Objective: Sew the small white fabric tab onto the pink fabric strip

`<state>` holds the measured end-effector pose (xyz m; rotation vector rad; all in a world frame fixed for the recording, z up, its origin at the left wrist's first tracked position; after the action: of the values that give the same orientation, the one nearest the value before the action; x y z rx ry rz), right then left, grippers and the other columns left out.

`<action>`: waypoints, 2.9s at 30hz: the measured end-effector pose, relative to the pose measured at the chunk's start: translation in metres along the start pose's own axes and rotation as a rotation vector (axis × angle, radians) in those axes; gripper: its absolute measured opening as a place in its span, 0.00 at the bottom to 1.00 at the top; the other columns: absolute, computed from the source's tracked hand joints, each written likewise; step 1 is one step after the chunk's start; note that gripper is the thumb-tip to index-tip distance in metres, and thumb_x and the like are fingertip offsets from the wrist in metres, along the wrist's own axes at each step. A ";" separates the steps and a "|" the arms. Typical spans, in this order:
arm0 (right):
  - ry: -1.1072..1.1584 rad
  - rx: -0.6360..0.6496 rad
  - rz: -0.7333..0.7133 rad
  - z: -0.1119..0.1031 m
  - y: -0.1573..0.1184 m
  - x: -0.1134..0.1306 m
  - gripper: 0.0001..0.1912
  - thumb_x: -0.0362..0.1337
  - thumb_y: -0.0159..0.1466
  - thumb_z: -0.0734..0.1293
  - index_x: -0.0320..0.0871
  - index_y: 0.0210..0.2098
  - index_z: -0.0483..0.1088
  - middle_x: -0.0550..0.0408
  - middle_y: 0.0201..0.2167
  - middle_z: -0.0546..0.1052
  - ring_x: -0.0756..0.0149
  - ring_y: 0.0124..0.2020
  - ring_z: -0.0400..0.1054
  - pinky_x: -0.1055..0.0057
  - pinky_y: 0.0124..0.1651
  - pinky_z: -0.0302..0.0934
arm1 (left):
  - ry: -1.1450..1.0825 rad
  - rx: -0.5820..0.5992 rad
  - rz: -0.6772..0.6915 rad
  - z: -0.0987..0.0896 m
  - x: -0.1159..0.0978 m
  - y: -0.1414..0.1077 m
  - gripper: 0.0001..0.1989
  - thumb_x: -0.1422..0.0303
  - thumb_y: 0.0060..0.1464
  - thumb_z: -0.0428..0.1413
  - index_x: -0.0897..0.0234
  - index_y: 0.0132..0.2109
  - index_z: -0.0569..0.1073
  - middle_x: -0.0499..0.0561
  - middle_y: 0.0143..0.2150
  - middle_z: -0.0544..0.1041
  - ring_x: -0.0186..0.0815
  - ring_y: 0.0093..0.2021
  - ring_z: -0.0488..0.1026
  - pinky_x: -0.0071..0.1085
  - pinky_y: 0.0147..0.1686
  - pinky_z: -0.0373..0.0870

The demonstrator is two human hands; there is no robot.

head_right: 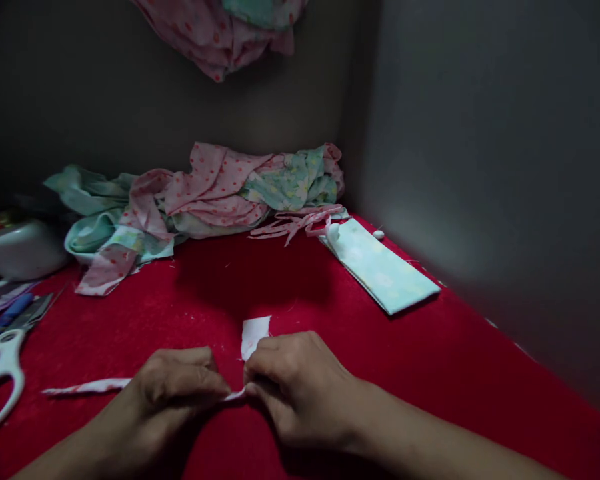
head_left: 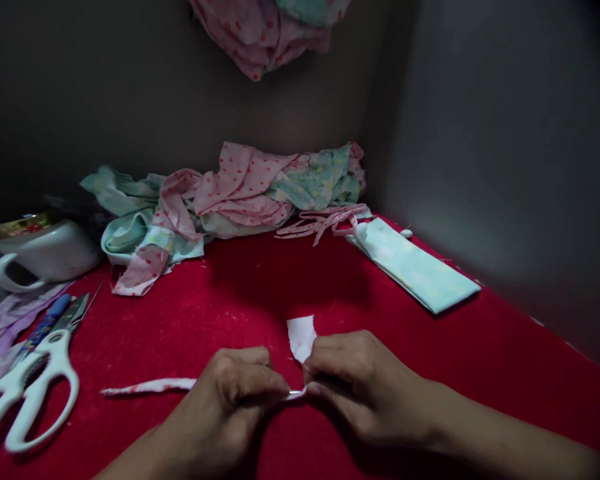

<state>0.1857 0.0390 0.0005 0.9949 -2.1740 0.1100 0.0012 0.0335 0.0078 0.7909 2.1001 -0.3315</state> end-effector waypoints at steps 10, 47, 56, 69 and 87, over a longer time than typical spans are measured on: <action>0.102 -0.011 0.052 0.000 0.003 -0.002 0.03 0.29 0.59 0.64 0.39 0.30 0.70 0.56 0.25 0.72 0.73 0.25 0.61 0.75 0.28 0.52 | -0.088 -0.006 -0.040 -0.002 0.003 0.001 0.14 0.68 0.57 0.51 0.66 0.29 0.79 0.50 0.22 0.70 0.30 0.23 0.65 0.25 0.23 0.57; 0.198 -0.059 0.243 0.009 0.010 0.003 0.03 0.32 0.56 0.66 0.40 0.27 0.73 0.58 0.23 0.74 0.74 0.22 0.63 0.77 0.26 0.52 | 0.113 -0.189 0.242 0.014 0.006 -0.011 0.09 0.78 0.57 0.47 0.64 0.36 0.70 0.50 0.31 0.67 0.30 0.28 0.66 0.23 0.25 0.61; 0.223 -0.045 0.238 0.009 0.012 0.008 0.04 0.32 0.56 0.66 0.40 0.26 0.72 0.59 0.22 0.73 0.75 0.22 0.62 0.79 0.26 0.51 | 0.293 -0.339 0.443 0.017 -0.003 -0.011 0.07 0.78 0.56 0.47 0.64 0.33 0.66 0.48 0.25 0.67 0.30 0.23 0.64 0.24 0.20 0.58; -0.027 0.011 0.141 -0.006 -0.003 0.008 0.04 0.31 0.56 0.65 0.42 0.28 0.72 0.59 0.22 0.72 0.75 0.21 0.58 0.77 0.25 0.48 | -0.842 -0.325 -0.418 0.002 0.015 0.005 0.17 0.56 0.48 0.59 0.65 0.29 0.65 0.47 0.17 0.73 0.26 0.12 0.64 0.18 0.12 0.60; 0.073 -0.035 0.032 -0.004 -0.003 -0.002 0.05 0.32 0.59 0.66 0.41 0.31 0.76 0.56 0.23 0.76 0.75 0.22 0.65 0.78 0.26 0.52 | -0.630 -0.256 -0.445 -0.003 0.003 0.006 0.08 0.66 0.42 0.59 0.68 0.27 0.76 0.46 0.14 0.68 0.27 0.15 0.62 0.20 0.14 0.57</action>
<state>0.1910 0.0390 0.0011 0.9226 -2.1191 0.1217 0.0016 0.0404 0.0069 0.0344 1.6454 -0.4654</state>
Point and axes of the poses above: each hand's wrist, its own y-axis towards the middle knuckle, its own z-axis out of the palm, x = y × z, the point moved 2 cm from there along y, towards the middle knuckle
